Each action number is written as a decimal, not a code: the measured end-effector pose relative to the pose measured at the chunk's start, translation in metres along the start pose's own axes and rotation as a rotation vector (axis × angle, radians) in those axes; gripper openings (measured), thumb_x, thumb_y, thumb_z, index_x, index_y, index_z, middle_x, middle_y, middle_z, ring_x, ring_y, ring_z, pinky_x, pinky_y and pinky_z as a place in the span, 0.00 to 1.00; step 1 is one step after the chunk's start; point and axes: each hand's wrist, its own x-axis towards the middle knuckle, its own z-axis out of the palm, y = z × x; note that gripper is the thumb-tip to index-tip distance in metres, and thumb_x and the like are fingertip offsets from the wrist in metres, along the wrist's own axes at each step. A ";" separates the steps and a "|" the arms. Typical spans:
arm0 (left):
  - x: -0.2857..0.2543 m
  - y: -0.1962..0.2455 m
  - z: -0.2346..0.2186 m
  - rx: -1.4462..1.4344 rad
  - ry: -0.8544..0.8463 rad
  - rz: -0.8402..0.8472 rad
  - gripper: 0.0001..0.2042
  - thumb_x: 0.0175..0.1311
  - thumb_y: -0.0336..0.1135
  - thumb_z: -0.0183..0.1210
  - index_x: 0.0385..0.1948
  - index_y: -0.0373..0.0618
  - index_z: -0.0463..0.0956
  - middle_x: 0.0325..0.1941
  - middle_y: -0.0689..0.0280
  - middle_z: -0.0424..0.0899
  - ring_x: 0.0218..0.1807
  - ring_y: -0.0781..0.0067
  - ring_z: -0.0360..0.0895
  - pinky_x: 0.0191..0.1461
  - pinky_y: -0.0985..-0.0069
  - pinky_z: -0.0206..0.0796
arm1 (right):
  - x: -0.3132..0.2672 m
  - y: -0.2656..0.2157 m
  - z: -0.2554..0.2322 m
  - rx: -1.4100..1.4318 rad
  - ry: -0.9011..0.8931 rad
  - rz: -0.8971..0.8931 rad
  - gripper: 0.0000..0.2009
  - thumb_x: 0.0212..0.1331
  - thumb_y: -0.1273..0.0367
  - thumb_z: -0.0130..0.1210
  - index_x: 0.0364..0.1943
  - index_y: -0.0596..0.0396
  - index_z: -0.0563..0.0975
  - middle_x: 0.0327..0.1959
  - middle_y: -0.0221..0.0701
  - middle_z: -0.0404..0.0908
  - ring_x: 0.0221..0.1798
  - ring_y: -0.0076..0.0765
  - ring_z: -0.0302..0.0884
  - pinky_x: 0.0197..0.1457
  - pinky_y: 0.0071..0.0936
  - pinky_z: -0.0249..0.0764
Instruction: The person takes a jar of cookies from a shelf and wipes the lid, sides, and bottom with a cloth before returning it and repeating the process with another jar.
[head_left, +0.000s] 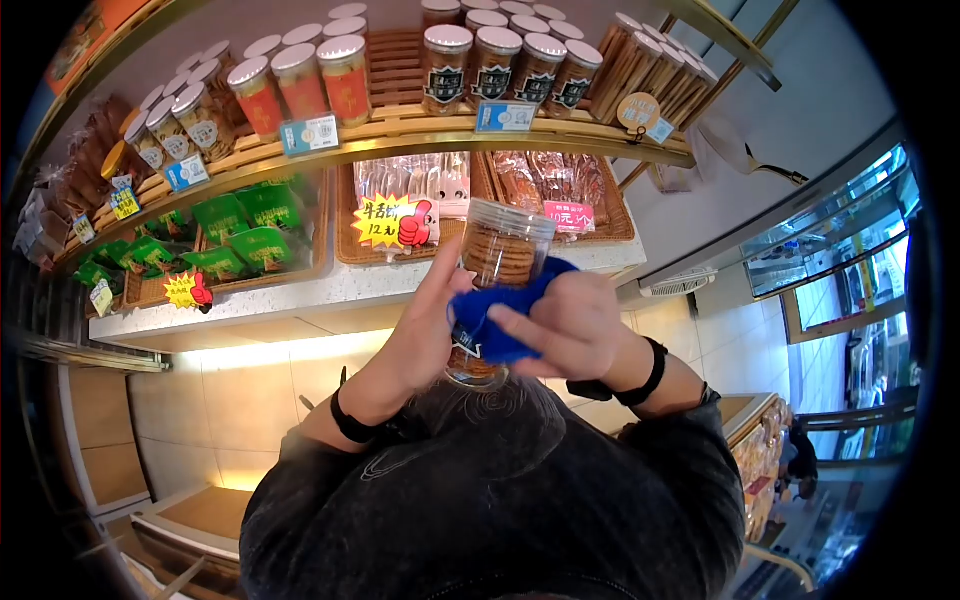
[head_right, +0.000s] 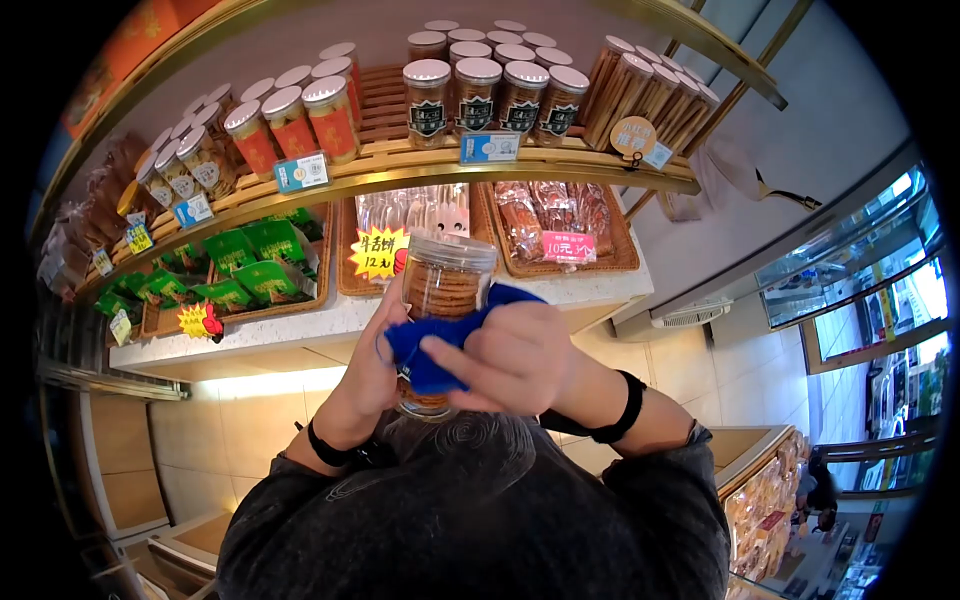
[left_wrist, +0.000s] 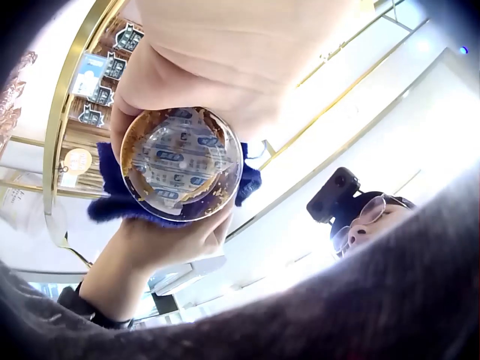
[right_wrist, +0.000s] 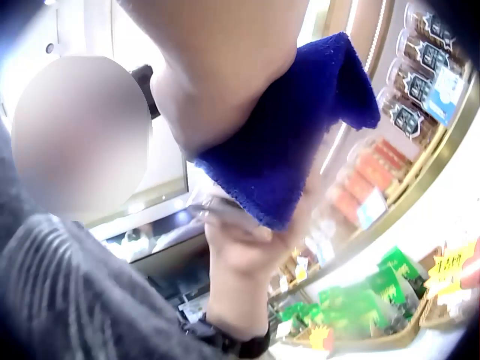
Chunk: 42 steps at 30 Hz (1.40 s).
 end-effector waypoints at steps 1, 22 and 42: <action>0.001 0.001 0.004 -0.096 0.013 -0.032 0.30 0.72 0.50 0.36 0.67 0.38 0.43 0.62 0.58 0.64 0.60 0.70 0.66 0.63 0.73 0.57 | -0.001 -0.003 -0.004 0.013 -0.024 0.002 0.21 0.37 0.61 0.63 0.40 0.56 0.82 0.20 0.24 0.65 0.18 0.26 0.64 0.19 0.23 0.63; 0.005 -0.013 0.008 -0.597 0.018 -0.332 0.24 0.69 0.43 0.43 0.62 0.38 0.55 0.56 0.56 0.72 0.55 0.66 0.73 0.56 0.73 0.68 | -0.021 -0.018 -0.010 0.034 -0.066 0.003 0.22 0.38 0.61 0.61 0.43 0.53 0.81 0.20 0.22 0.65 0.20 0.24 0.66 0.21 0.23 0.62; 0.004 -0.029 0.006 -0.578 -0.051 -0.230 0.27 0.70 0.51 0.40 0.63 0.40 0.53 0.56 0.57 0.72 0.56 0.67 0.72 0.59 0.69 0.66 | -0.017 -0.002 -0.015 -0.154 0.041 0.229 0.23 0.34 0.62 0.63 0.41 0.52 0.82 0.21 0.23 0.68 0.20 0.27 0.66 0.20 0.24 0.62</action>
